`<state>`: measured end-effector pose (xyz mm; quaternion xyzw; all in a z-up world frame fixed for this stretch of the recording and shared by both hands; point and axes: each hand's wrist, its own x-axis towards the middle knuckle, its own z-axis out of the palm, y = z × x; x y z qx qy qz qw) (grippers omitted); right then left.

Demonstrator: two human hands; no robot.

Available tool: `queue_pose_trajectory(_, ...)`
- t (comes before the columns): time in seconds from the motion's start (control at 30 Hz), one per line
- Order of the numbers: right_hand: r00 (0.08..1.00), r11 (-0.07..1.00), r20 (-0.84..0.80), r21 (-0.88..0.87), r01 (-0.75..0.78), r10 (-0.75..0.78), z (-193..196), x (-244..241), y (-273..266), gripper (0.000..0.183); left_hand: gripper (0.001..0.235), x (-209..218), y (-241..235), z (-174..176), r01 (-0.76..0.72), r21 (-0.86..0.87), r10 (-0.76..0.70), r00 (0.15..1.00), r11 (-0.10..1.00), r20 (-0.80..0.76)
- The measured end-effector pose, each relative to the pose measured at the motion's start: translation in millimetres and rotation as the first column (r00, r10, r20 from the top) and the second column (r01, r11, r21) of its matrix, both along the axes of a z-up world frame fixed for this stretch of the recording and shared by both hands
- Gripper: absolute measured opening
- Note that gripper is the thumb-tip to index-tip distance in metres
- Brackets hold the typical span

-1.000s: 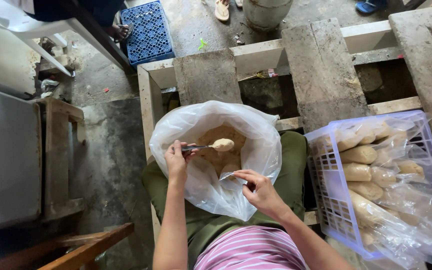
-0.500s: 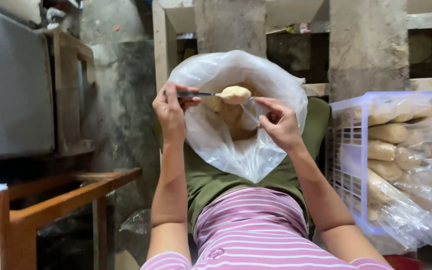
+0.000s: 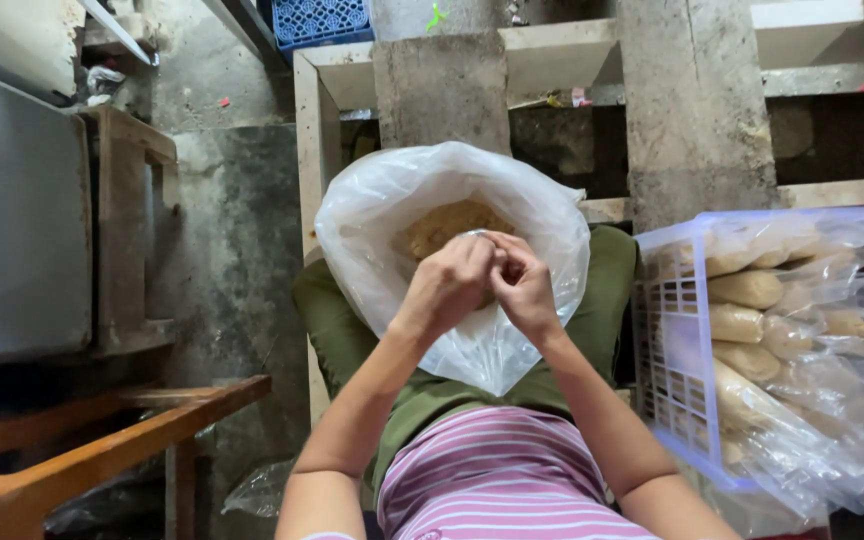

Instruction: Packaging a thick food paste from a large bulk bag into smaller individual plastic bags using a spoon.

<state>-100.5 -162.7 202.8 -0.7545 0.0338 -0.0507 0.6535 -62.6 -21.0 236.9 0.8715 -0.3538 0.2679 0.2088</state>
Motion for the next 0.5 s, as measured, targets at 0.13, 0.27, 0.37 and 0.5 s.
queue_pose_trajectory(0.13, 0.999, 0.995, -0.034, 0.101, 0.019, -0.015, 2.1, -4.8, -10.5, 0.052, 0.018, -3.1, 11.6, 66.4, -0.010, -0.153, 0.007, 1.000, 0.988, -0.019)
queue_pose_trajectory(0.27, 0.999, 0.993, -0.037, 0.111, 0.043, -0.039, 4.8, -7.8, -13.0, 0.053, 0.019, 9.9, 29.7, 67.3, -0.147, -0.335, 0.129, 0.989, 0.931, -0.073)
queue_pose_trajectory(0.37, 0.999, 0.995, -0.033, 0.086, 0.040, -0.038, 2.6, -11.5, -12.4, 0.052, 0.018, 17.6, 34.5, 43.1, -0.231, -0.295, 0.218, 0.973, 0.927, -0.078)
queue_pose_trajectory(0.5, 0.992, 0.994, -0.098, 0.074, 0.081, -0.074, 27.7, -17.3, -8.6, 0.053, 0.020, 12.2, 34.5, 20.2, -0.299, -0.225, 0.262, 0.948, 0.927, -0.180)
